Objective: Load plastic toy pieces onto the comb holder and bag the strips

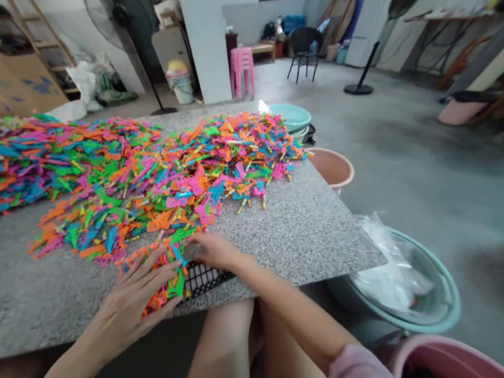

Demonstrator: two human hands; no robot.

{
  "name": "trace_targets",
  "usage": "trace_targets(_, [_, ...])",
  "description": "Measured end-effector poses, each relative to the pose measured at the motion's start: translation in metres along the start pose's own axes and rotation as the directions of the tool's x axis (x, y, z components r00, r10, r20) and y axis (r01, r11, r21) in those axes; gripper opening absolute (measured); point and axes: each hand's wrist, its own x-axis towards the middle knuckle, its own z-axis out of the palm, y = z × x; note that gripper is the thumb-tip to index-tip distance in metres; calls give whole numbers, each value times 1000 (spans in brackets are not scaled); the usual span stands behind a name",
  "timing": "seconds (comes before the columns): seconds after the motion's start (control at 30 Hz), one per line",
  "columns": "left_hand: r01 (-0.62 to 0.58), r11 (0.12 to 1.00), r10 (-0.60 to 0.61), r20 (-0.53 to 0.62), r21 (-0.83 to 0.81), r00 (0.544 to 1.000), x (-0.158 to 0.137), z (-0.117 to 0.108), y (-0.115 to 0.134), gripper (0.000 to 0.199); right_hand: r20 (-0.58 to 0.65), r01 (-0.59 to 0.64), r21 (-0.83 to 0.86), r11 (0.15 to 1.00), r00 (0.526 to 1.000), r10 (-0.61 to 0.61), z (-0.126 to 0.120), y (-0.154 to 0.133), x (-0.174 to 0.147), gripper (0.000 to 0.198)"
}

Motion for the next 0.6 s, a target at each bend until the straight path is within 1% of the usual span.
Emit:
trace_targets(0.03, [-2, 1000, 2, -13, 11, 1000, -1, 2, -1, 47, -152, -140, -15, 990, 979, 136, -11, 15, -4, 27])
trace_targets(0.07, [-5, 1000, 5, -21, 21, 1000, -2, 3, -1, 49, -314, -330, -21, 944, 898, 307, -24, 31, -8, 27])
trace_targets(0.1, [-7, 1000, 8, -25, 27, 1000, -2, 4, 0, 50, -425, -494, -16, 869, 790, 441, -39, 48, -11, 28])
trace_targets(0.13, [-5, 1000, 6, -24, 30, 1000, -2, 5, 0, 52, -486, -614, -7, 789, 692, 534, -54, 64, -13, 31])
trace_targets(0.17, [1, 1000, 0, -25, 30, 1000, -1, 5, 1, 53, -487, -689, -3, 725, 634, 601, -69, 79, -15, 34])
trace_targets(0.2, [6, 1000, -5, -29, 26, 1000, -1, 5, 1, 53, -456, -730, -8, 684, 611, 647, -83, 92, -16, 35])
trace_targets(0.23, [7, 1000, -7, -33, 19, 999, -1, 5, 1, 54, -414, -750, -16, 661, 607, 679, -96, 103, -19, 32])
trace_targets(0.3, [9, 1000, -9, -46, 5, 999, -1, 5, 1, 55, -333, -757, -33, 653, 624, 707, -113, 116, -28, 18])
trace_targets(0.37, [19, 1000, -19, -50, -10, 999, -2, 6, 1, 55, -306, -747, -44, 663, 642, 703, -119, 117, -43, 4])
trace_targets(0.4, [29, 999, -30, -45, -19, 999, -2, 6, 2, 54, -298, -737, -56, 674, 656, 693, -116, 114, -52, 3])
trace_targets(0.47, [58, 998, -59, -24, -38, 998, -1, 6, 5, 50, -272, -681, -29, 731, 710, 650, -102, 101, -70, 5])
trace_targets(0.5, [74, 996, -75, -9, -50, 997, -1, 6, 6, 48, -247, -638, 27, 770, 742, 624, -90, 91, -79, 8])
trace_targets(0.53, [92, 994, -92, 8, -63, 996, 0, 5, 8, 46, -215, -592, 117, 797, 769, 602, -77, 79, -87, 12])
trace_targets(0.57, [106, 991, -104, 26, -78, 994, 1, 4, 10, 45, -171, -544, 239, 805, 792, 586, -62, 67, -93, 17])
trace_targets(0.6, [117, 989, -113, 39, -95, 993, 1, 3, 11, 44, -115, -494, 380, 782, 814, 570, -48, 53, -98, 22])
